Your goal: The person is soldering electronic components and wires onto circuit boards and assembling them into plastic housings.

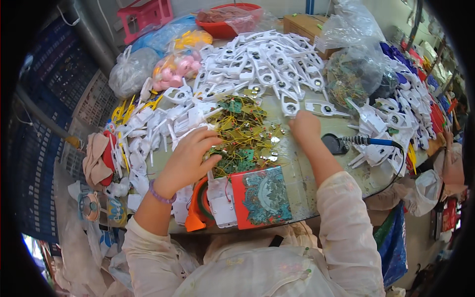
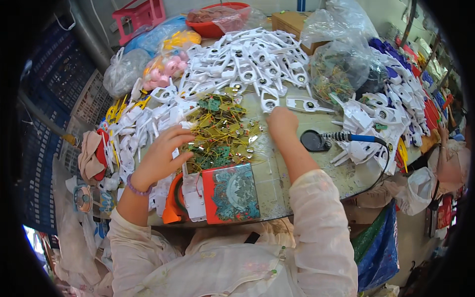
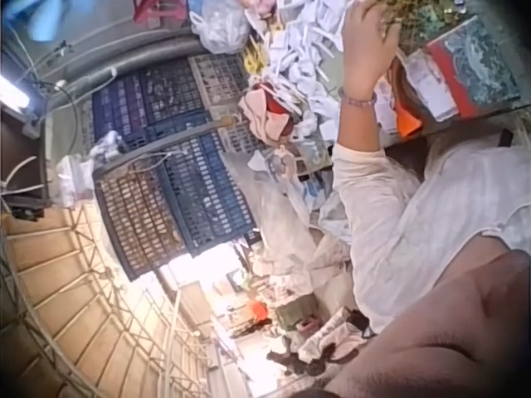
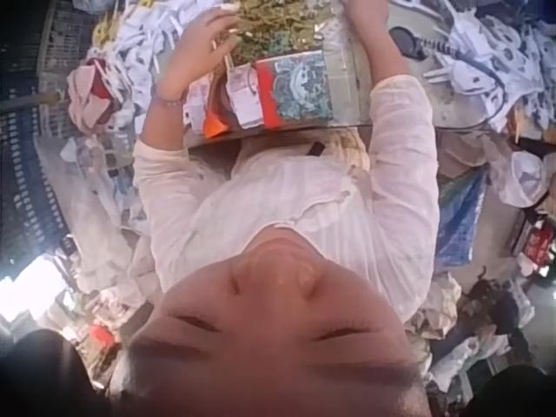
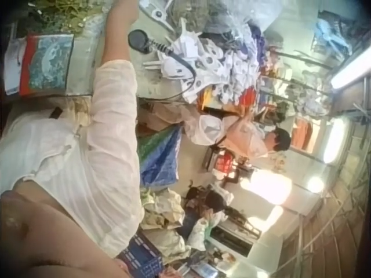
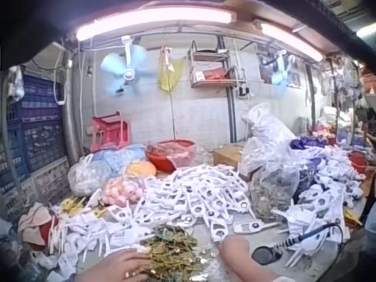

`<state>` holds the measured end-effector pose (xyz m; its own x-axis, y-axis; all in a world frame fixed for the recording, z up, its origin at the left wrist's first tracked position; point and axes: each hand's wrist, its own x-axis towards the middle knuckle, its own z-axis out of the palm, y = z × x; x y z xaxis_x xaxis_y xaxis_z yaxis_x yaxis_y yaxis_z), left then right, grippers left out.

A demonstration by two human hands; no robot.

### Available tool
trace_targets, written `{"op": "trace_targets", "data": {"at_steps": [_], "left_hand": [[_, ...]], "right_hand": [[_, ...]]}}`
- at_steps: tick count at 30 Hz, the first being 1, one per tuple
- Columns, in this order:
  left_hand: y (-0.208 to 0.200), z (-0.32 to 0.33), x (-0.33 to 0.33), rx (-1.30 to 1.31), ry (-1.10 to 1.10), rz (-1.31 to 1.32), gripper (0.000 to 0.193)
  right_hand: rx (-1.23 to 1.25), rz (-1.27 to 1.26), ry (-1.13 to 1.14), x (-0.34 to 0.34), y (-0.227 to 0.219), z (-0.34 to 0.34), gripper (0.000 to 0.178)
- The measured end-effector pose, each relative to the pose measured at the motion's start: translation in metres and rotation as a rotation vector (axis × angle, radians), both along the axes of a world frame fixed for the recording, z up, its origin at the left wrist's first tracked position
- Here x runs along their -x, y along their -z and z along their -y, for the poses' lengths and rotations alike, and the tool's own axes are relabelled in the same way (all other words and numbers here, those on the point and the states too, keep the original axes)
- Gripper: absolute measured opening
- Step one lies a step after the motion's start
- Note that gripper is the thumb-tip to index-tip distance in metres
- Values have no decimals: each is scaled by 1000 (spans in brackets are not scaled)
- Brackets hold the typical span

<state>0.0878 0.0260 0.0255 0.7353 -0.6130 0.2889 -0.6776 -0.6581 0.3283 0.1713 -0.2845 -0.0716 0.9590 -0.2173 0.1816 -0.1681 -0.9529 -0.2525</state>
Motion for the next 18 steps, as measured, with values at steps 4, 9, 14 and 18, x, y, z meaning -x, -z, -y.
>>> {"op": "trace_targets", "data": {"at_steps": [4, 9, 14, 18], "left_hand": [[18, -4, -34, 45, -48, 121, 25], [38, 22, -81, 29, -93, 319, 15], [48, 43, -129, -96, -58, 441, 21], [37, 61, -136, -280, -184, 135, 33]], "right_hand": [[80, 4, -43, 33, -45, 6, 20], [122, -12, -166, 123, -66, 0, 26], [22, 43, -193, 199, -37, 21, 21], [-91, 71, -110, 224, -18, 41, 16]]}}
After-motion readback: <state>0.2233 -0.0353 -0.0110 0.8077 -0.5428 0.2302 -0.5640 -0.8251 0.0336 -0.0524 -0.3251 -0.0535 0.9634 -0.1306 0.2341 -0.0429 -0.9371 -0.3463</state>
